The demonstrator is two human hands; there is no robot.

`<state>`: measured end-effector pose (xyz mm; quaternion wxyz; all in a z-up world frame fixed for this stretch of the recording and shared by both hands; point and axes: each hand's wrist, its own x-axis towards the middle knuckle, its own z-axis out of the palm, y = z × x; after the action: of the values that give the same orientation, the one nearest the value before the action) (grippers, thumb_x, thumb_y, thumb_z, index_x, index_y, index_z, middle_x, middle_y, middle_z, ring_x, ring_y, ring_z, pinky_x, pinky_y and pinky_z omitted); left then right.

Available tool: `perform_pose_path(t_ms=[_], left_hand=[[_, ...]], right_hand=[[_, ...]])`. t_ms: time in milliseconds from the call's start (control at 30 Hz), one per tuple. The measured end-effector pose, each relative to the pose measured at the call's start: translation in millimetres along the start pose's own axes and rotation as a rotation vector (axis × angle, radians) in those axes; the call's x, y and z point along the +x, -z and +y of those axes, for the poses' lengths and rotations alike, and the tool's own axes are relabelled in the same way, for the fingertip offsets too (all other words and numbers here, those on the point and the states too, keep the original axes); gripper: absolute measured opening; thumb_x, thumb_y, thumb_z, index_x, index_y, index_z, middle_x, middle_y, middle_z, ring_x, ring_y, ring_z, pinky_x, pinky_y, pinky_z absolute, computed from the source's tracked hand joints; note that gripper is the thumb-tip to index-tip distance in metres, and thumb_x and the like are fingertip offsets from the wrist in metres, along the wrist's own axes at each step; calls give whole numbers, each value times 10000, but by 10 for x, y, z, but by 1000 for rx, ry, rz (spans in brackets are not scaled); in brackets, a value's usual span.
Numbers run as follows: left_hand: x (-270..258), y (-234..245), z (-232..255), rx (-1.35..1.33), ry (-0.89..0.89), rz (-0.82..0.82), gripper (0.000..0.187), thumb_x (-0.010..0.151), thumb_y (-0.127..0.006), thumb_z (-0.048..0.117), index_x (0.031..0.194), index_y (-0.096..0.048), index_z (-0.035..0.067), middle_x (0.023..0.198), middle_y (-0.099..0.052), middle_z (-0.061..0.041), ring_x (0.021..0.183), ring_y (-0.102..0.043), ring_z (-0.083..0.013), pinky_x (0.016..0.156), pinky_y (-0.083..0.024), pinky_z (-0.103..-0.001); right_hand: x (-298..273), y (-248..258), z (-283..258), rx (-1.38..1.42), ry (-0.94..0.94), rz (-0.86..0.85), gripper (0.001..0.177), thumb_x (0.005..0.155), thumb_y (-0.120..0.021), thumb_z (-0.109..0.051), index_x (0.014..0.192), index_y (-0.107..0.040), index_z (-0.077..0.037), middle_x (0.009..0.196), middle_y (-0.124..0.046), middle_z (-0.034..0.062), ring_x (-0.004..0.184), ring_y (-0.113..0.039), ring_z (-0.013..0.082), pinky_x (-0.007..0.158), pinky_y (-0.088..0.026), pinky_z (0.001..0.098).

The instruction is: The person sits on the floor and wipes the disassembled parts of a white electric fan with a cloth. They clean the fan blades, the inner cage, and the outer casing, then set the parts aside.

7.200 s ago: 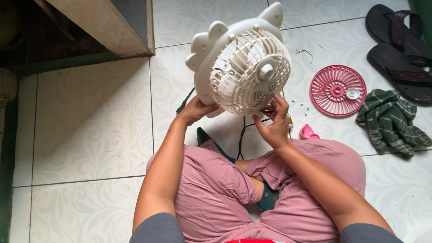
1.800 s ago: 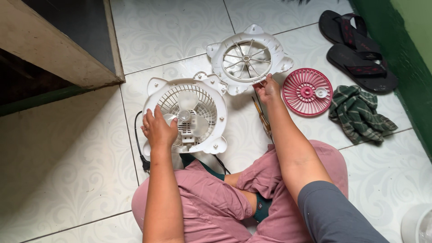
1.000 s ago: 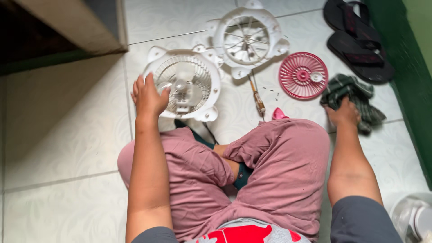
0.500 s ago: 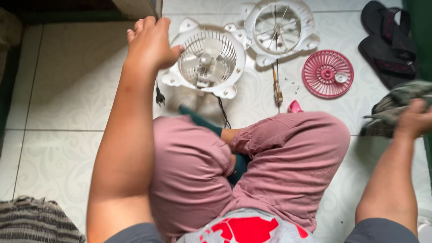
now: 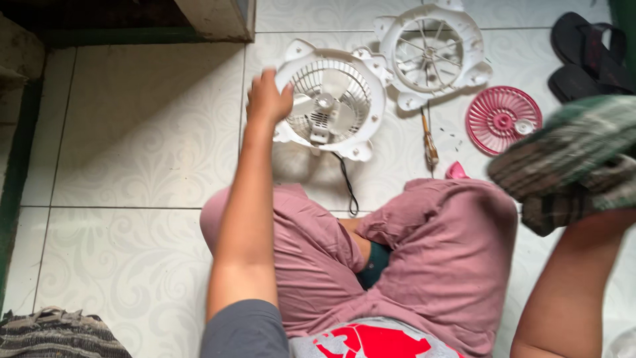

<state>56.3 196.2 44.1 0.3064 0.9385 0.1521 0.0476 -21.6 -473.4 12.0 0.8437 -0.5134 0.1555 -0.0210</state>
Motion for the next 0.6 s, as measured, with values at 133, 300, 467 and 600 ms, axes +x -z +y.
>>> perform_pose_path(t_ms=[133, 300, 467, 600], left_hand=[[164, -467, -845, -47, 98, 24, 545, 969, -635, 315, 1424, -487, 55, 1396, -558, -260, 1274, -538, -443, 1052, -432, -500], [597, -878, -1457, -86, 189, -209, 615, 981, -627, 286, 1488, -406, 18, 1377, -563, -294, 1297, -534, -426, 1082, -424, -455], [557, -936, -1366, -278, 212, -328, 499, 951, -640, 263, 1426, -575, 125, 1205, -748, -168, 1095, -708, -291, 960, -535, -401], [363, -611, -1098, -636, 472, -553, 501, 969, -586, 309, 1461, -501, 262, 1090, -721, -69, 865, -675, -199, 685, -555, -407]], right_hand=[[-151, -1277, 505, -47, -140, -298, 255, 960, -667, -100, 1177, -662, 34, 1076, -719, 126, 922, -698, 216, 840, -581, 359], [-60, -3068, 1376, -433, -134, -326, 337, 840, -746, -28, 1166, -661, -29, 1037, -721, 69, 870, -696, 151, 788, -581, 313], [-84, -3904, 1780, -969, 244, -535, 455, 817, -757, -124, 1260, -690, -47, 1167, -713, 122, 1041, -682, 245, 926, -547, 353], [-148, -4229, 2019, -1041, 471, -618, 515, 828, -757, -197, 1317, -665, -63, 1403, -596, 186, 1274, -596, 351, 1071, -471, 402]])
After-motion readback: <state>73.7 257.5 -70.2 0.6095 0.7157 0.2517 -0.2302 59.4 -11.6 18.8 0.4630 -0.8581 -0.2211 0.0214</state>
